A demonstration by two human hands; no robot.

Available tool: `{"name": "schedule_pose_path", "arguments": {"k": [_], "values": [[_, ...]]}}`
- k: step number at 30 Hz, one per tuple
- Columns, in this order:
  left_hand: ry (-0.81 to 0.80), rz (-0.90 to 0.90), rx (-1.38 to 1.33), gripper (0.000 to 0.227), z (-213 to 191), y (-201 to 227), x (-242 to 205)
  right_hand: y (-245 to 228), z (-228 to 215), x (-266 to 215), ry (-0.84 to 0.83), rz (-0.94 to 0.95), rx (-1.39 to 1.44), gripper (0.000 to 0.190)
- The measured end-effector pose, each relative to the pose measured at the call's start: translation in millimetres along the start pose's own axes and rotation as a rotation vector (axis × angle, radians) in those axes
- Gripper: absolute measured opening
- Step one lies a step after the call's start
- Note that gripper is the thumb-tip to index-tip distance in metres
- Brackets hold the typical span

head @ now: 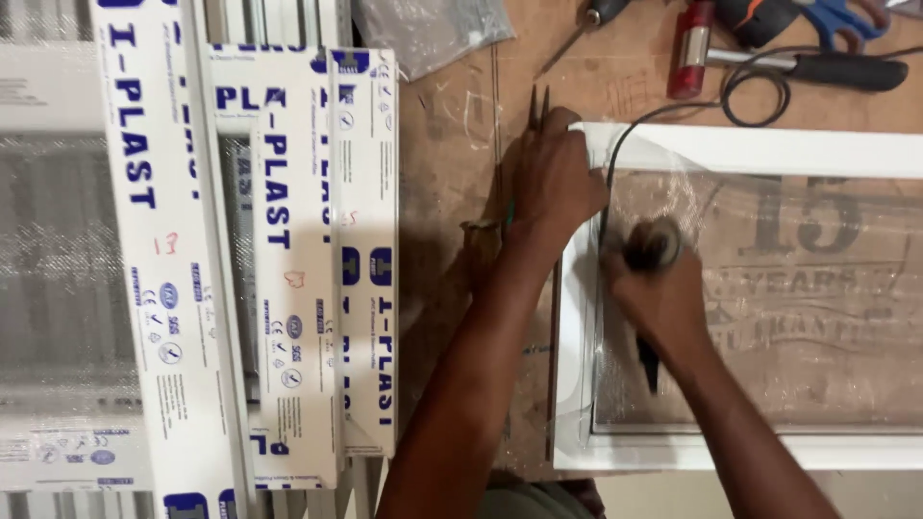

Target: Installing a mesh screen into a white uPVC window frame using a spline roller tool and cutting tools.

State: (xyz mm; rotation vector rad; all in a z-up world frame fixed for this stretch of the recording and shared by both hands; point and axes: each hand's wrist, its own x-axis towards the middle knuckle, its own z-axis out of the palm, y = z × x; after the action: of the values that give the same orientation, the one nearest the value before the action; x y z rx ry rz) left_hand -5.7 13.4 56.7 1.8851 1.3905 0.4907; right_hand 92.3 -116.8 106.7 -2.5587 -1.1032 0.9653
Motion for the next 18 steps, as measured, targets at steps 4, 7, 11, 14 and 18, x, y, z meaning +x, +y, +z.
{"name": "schedule_pose_path", "arguments": {"k": [4, 7, 11, 14, 18], "values": [[-0.002, -0.046, 0.037, 0.024, 2.1, -9.3, 8.1, -1.1, 4.7, 12.8, 0.083, -0.204, 0.086, 0.029], [0.045, 0.029, 0.044, 0.02, 9.9, -13.0, 4.3, -8.4, 2.8, 12.8, 0.075, -0.152, 0.211, 0.031], [0.072, 0.047, 0.01, 0.023, 1.7, -10.0, 3.6, 20.4, 11.8, 14.7, 0.104, -0.248, 0.141, 0.035], [-0.018, 0.006, 0.003, 0.025, -5.6, -3.6, 0.9, -3.0, 2.2, 22.4, 0.125, -0.239, 0.192, 0.03], [0.038, 0.018, 0.084, 0.028, -7.1, -9.0, 14.1, -6.8, 3.3, 30.5, 0.015, -0.23, 0.112, 0.029]]}}
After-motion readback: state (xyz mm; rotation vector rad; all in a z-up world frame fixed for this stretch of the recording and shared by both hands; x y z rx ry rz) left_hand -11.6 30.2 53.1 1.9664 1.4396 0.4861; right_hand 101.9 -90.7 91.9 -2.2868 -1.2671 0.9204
